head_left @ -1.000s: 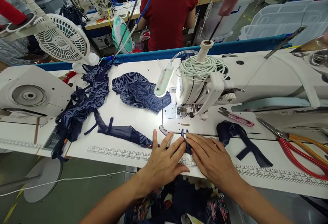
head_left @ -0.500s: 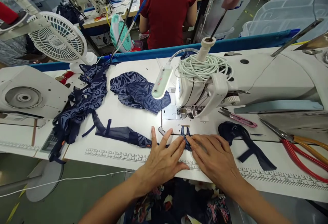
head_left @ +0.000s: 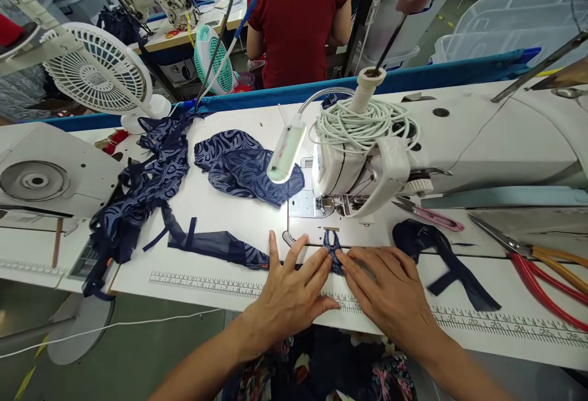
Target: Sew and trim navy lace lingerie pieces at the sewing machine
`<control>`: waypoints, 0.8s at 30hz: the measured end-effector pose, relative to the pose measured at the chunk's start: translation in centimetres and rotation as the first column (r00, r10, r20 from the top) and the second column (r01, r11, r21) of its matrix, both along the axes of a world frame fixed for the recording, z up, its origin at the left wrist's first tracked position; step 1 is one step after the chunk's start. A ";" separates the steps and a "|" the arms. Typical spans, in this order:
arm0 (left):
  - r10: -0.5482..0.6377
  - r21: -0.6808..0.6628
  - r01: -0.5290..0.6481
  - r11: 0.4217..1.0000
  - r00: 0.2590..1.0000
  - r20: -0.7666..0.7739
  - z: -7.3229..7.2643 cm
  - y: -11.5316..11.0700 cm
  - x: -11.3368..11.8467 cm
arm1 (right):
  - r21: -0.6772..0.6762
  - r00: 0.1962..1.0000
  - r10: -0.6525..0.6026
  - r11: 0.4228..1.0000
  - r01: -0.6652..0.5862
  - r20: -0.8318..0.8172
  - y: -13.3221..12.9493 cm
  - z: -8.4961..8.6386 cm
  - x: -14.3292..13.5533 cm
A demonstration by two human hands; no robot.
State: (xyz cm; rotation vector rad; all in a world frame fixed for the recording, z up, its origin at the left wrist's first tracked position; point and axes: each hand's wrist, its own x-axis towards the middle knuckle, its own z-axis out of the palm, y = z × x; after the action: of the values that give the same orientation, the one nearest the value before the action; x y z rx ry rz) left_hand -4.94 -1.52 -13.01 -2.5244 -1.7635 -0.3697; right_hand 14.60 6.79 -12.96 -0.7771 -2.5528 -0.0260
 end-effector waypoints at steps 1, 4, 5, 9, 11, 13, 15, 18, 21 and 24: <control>-0.002 -0.009 0.002 1.000 1.000 -0.007 0.1 0.0 0.0 | -0.003 1.000 -0.004 1.000 0.004 -0.001 0.0 0.0 0.0; -0.006 -0.022 0.006 1.000 1.000 -0.017 0.1 0.0 -0.1 | -0.004 1.000 -0.017 1.000 0.017 -0.011 -0.1 0.0 -0.1; -0.005 -0.022 0.005 1.000 1.000 -0.014 0.1 0.0 -0.1 | -0.007 1.000 -0.017 1.000 0.017 -0.012 -0.1 0.0 -0.1; 0.000 -0.014 0.000 1.000 1.000 0.003 0.1 0.0 0.0 | -0.020 1.000 -0.008 1.000 0.008 -0.017 -0.1 -0.3 -0.2; 0.002 -0.009 -0.002 1.000 1.000 0.000 0.2 0.1 0.0 | -0.041 1.000 0.010 0.999 -0.011 -0.018 0.0 -0.7 -0.1; 0.000 -0.016 0.000 1.000 1.000 -0.009 0.3 0.2 0.1 | -0.070 0.999 0.034 0.997 -0.035 -0.008 0.0 -1.0 -0.1; -0.005 -0.030 0.005 1.000 1.000 -0.014 0.4 0.3 0.1 | -0.089 0.999 0.045 0.995 -0.045 0.002 0.0 -1.2 -0.1; -0.010 -0.044 0.010 0.999 1.000 -0.001 0.3 0.4 0.1 | -0.090 0.999 0.041 0.995 -0.041 -0.004 0.1 -1.3 -0.1; -0.012 -0.059 0.014 0.998 0.999 0.033 0.3 0.4 0.0 | -0.081 0.999 0.042 0.996 -0.043 -0.012 0.2 -1.0 -0.3; -0.014 -0.094 0.022 0.995 0.997 0.080 0.8 0.3 0.0 | -0.069 0.999 0.049 0.996 -0.050 -0.022 0.3 -0.6 -0.4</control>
State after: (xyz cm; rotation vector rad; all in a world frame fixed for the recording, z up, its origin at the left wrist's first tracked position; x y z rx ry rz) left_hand -4.97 -1.20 -12.23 -2.6272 -1.8290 -0.4021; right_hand 14.25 7.10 -13.59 -0.7359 -2.5640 0.0865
